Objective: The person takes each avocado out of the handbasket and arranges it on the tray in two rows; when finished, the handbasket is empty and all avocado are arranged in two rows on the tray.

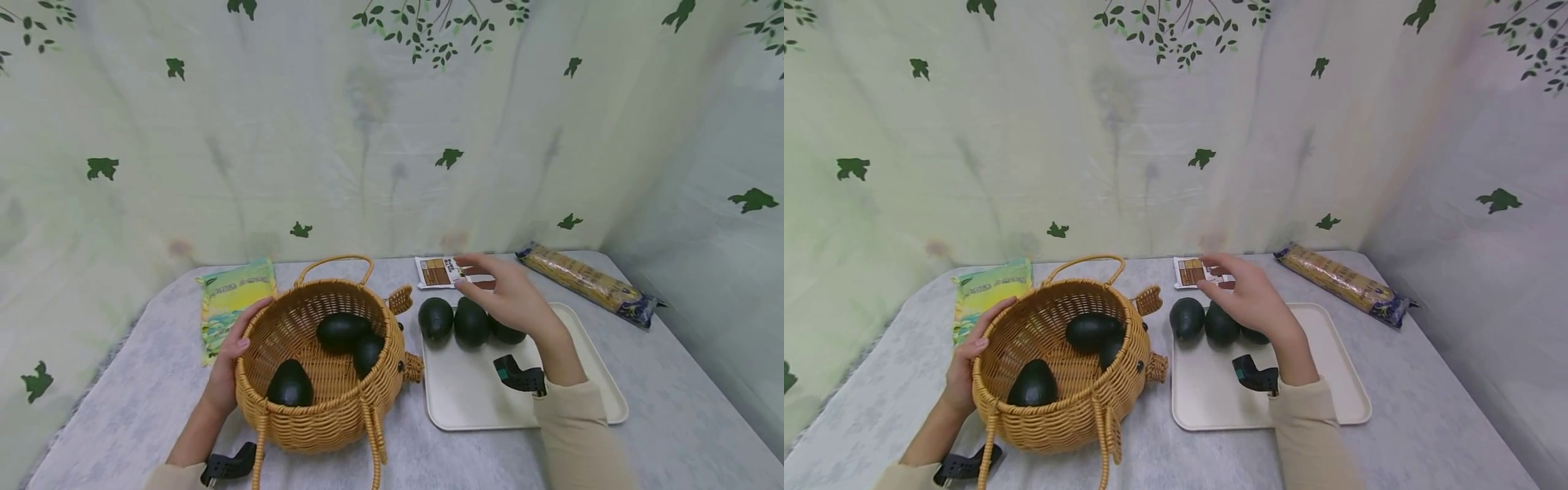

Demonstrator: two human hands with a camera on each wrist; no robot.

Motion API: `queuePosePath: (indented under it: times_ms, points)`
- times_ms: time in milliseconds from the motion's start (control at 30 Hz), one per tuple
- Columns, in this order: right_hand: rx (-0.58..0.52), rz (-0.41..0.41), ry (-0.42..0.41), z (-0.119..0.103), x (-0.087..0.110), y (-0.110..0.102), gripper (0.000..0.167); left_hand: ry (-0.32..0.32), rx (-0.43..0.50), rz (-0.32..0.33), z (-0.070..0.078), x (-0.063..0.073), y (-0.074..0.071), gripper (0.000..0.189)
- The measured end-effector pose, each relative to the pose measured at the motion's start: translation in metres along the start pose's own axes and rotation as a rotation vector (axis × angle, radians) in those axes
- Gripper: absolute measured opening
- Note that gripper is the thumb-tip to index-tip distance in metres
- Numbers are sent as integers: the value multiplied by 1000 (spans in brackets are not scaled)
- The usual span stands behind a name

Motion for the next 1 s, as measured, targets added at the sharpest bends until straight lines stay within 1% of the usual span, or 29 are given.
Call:
queuePosePath:
  times_ms: [67,233,433,600,867,1000]
  points:
    - [-6,4,-36,-9,-4,4,49,-6,0,7,0,1,0,62]
    - [-44,-1,-70,-25,-13,12,47,-3,2,15,0,1,-1,62]
    - [-97,-52,-117,-44,-25,26,46,-13,3,25,0,1,-1,62]
    - [-104,-110,-159,-58,-32,39,46,-19,0,29,-1,1,-1,61]
    - [-134,-176,-252,-76,-42,62,46,-6,-7,9,-2,0,-2,61]
    - [-134,-220,-275,-88,-47,74,46,11,1,1,-2,0,-2,61]
Point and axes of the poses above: each hand's wrist, its own x-axis away from the middle knuckle, its own y-axis out of the palm, z = x × y, the point moved 7 cm from there along -x, towards the middle knuckle, and after that the axes turned 8 degrees about -y, right-handed, at the moved point
